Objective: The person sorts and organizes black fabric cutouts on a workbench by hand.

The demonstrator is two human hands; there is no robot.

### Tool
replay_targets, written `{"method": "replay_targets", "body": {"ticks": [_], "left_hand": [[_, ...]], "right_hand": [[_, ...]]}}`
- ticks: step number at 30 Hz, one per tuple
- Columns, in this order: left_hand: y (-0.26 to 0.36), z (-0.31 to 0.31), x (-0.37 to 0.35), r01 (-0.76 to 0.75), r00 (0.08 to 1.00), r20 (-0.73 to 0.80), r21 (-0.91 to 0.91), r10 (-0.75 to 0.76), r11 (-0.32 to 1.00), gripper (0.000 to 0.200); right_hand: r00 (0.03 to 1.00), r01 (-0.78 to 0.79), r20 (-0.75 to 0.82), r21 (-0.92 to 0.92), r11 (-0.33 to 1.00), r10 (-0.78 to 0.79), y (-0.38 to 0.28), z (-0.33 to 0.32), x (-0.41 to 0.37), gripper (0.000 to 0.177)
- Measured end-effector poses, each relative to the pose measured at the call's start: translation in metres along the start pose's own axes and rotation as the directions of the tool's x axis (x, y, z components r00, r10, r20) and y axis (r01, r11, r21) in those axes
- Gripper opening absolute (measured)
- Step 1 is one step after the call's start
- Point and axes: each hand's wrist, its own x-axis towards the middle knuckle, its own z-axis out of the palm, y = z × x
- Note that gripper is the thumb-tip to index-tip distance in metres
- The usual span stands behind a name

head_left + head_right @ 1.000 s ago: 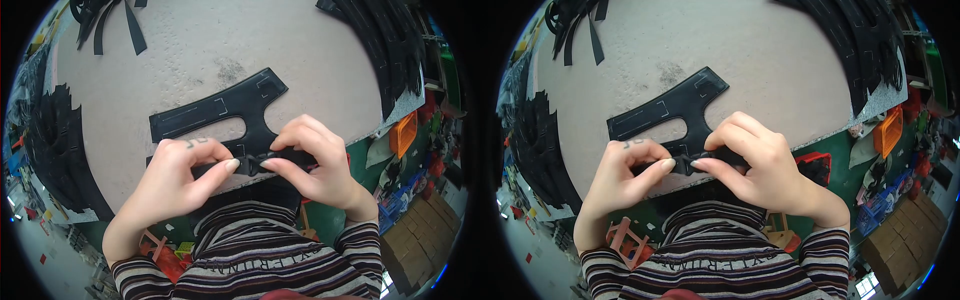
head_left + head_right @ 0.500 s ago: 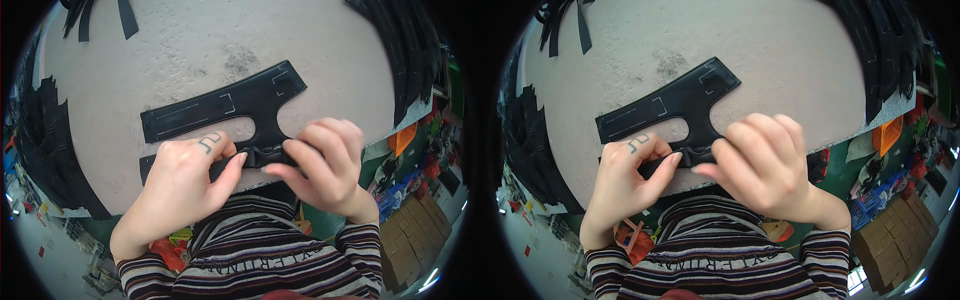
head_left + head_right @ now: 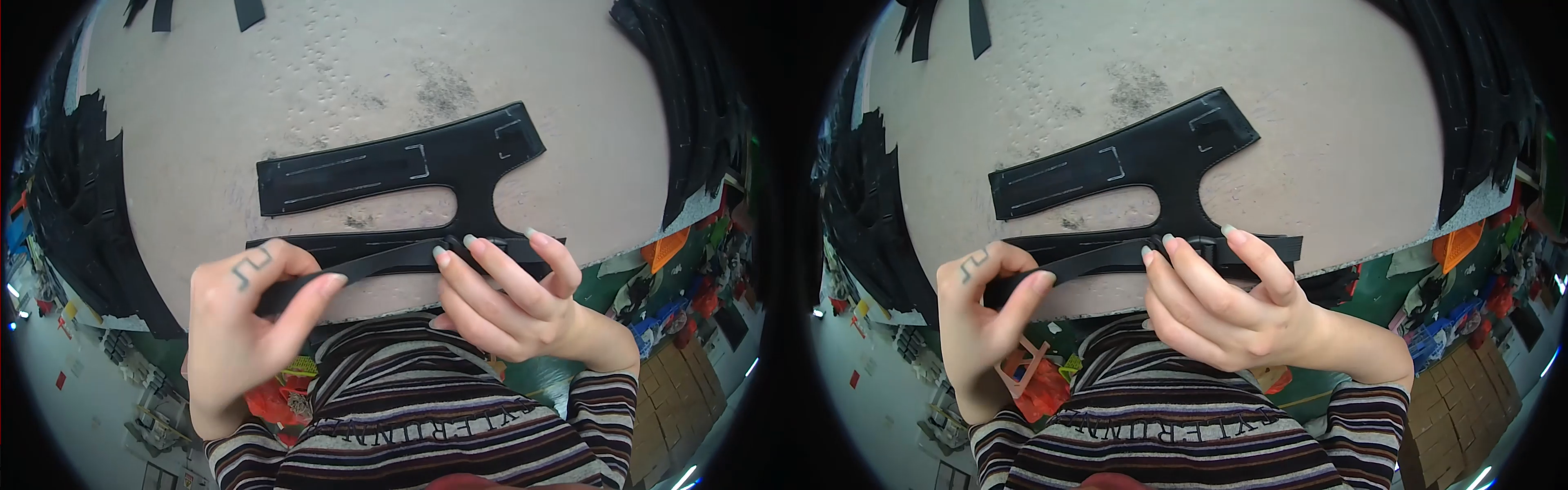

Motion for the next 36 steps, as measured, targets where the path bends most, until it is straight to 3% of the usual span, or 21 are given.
{"method": "replay_targets", "body": {"ticks": [1, 11, 15, 18, 19, 22, 24, 27, 30, 33, 36], "left_hand": [[-0.009, 0.004, -0.001, 0.051, 0.998, -0.036, -0.107, -0.055, 0.993, 0.017], [-0.022, 0.008, 0.007, -0.001, 1.0, -0.024, -0.072, -0.001, 0.997, 0.019], [-0.021, 0.011, -0.007, -0.076, 0.981, -0.152, 0.26, 0.119, 0.963, 0.022], [-0.011, -0.002, -0.034, 0.186, 0.951, -0.277, 0.147, -0.14, 0.972, 0.02], [-0.021, -0.002, -0.042, 0.211, 0.939, -0.288, 0.055, -0.187, 0.976, 0.018], [-0.049, 0.006, -0.048, 0.224, 0.911, -0.301, -0.214, -0.283, 0.951, 0.017], [-0.056, 0.003, -0.044, 0.25, 0.914, -0.24, -0.3, -0.326, 0.921, 0.017], [-0.06, -0.005, -0.037, 0.269, 0.931, -0.145, -0.344, -0.334, 0.899, 0.017], [-0.059, -0.005, -0.033, 0.285, 0.93, -0.139, -0.313, -0.341, 0.906, 0.024], [-0.058, -0.01, -0.038, 0.209, 0.966, -0.157, 0.001, -0.206, 0.978, 0.027], [-0.062, -0.005, -0.067, 0.154, 0.918, -0.394, 0.278, -0.034, 0.948, 0.034]], "right_hand": [[1.0, 0.002, 0.003, -0.001, 1.0, -0.002, -0.001, 0.001, 0.001, 0.009], [0.99, 0.027, 0.14, -0.108, 0.994, -0.011, -0.01, -0.001, 0.011, 0.035], [0.972, 0.157, 0.209, -0.218, 0.963, -0.111, -0.014, 0.005, 0.032, 0.047], [0.939, 0.27, 0.277, -0.226, 0.936, -0.204, -0.011, -0.002, 0.046, 0.055], [0.916, 0.343, 0.297, -0.231, 0.91, -0.269, -0.009, -0.004, 0.05, 0.055], [0.825, 0.421, 0.385, 0.071, 0.904, -0.414, 0.001, -0.003, 0.067, 0.054], [0.837, 0.301, 0.4, 0.234, 0.924, -0.374, 0.003, 0.0, 0.07, 0.05], [0.82, 0.272, 0.438, 0.267, 0.924, -0.368, 0.003, -0.001, 0.074, 0.056], [0.806, 0.259, 0.481, 0.234, 0.937, -0.344, -0.002, 0.001, 0.082, 0.063], [0.796, 0.241, 0.535, 0.152, 0.959, -0.285, -0.019, 0.008, 0.093, 0.069], [0.797, 0.278, 0.545, 0.052, 0.959, -0.26, -0.029, 0.015, 0.099, 0.072]]}}
